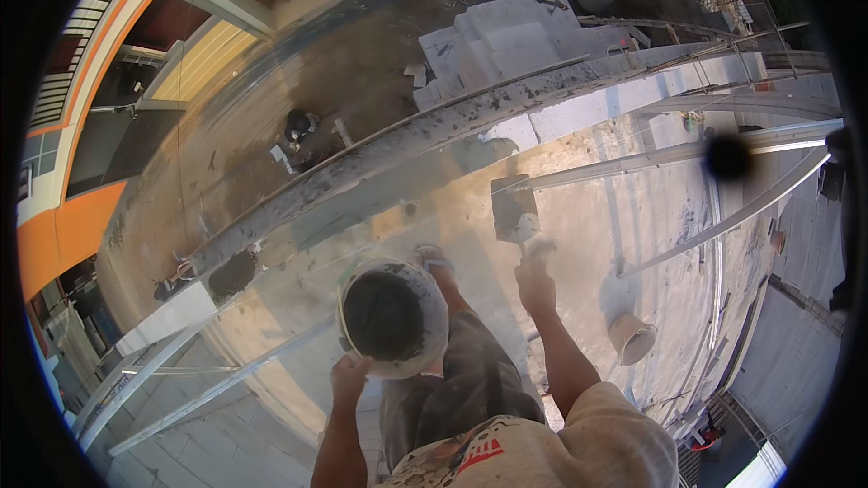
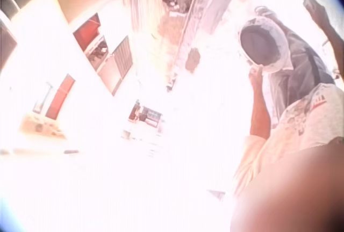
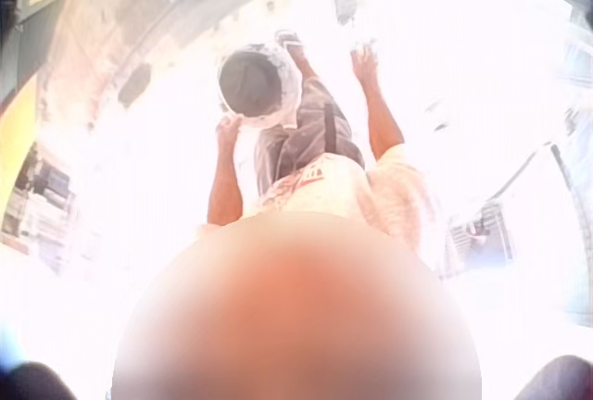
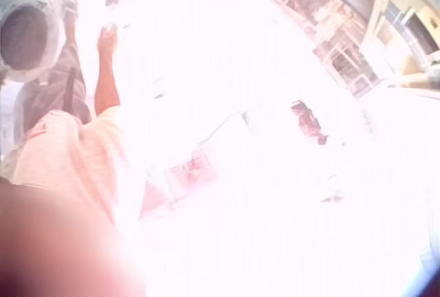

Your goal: The person applies mortar to a metal frame on a rooftop, places white foam panels onto the frame, and secures them with a hammer. The person repeats this process for multiple panels, occasionally measuring and adjusting the placement.

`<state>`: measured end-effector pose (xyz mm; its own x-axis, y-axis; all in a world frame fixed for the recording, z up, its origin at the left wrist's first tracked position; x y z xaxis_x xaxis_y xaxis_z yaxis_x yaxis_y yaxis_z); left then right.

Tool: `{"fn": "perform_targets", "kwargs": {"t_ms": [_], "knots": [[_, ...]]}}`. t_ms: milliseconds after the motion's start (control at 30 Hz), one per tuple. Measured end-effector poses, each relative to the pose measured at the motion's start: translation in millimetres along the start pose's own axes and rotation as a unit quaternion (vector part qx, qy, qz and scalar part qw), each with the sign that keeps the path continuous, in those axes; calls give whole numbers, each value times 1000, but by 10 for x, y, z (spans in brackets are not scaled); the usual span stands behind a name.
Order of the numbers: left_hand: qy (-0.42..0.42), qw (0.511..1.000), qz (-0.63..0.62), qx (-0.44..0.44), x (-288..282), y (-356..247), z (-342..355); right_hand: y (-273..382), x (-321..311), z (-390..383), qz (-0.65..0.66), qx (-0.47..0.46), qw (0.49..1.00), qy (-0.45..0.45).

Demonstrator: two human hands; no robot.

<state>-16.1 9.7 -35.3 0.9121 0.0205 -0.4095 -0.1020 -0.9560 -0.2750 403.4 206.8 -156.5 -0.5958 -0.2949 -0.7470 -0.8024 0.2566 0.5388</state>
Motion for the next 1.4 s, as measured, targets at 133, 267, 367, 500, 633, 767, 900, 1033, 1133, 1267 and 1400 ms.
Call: {"fn": "perform_targets", "kwargs": {"t_ms": [133, 267, 367, 500, 633, 767, 900, 1033, 1133, 1267, 1400], "knots": [[-24, 999, -22, 20, 82, 29, -51, 688, -511, 361, 18, -13, 999, -42], [-53, 997, -34, -48, 100, 310, -68, 1472, -333, 543, 71, -9, 993, 89], [-83, 992, -71, -59, 127, 414, -100, 2097, -85, 385, 63, -198, 967, 144], [-89, 976, -181, -80, 185, 603, -280, 2772, 796, 67, 15, -141, 931, 336], [-66, 966, -209, -137, 280, 885, -470, 3396, 1857, -368, -58, -220, 911, 344], [-87, 954, -242, -155, 490, 1204, -667, 3517, 2771, -720, -77, -220, 915, 328], [-124, 936, -296, -142, 690, 1510, -920, 2939, 3023, -1082, -118, -276, 890, 343], [-135, 922, -326, -161, 807, 1831, -1099, 2534, 2448, -1131, -137, -284, 883, 348], [-145, 901, -371, -170, 962, 2045, -1102, 2911, 2173, -919, -99, -329, 894, 288], [-131, 917, -314, -208, 1204, 2282, -1082, 3611, 2236, -674, -47, -162, 933, 319], [-133, 916, -323, -200, 1280, 2349, -1110, 3885, 2686, -741, -96, -168, 934, 299]]}}
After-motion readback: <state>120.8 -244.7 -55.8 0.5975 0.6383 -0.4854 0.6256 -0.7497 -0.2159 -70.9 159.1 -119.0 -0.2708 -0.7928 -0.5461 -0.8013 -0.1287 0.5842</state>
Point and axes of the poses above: each hand's wrist, its own z-axis towards the middle knuckle, its own x-axis out of the palm, y = z × x, the point moved 4 cm from there along z, towards the middle knuckle, and after that the axes turned 3 degrees about x, right-handed, at the moved point
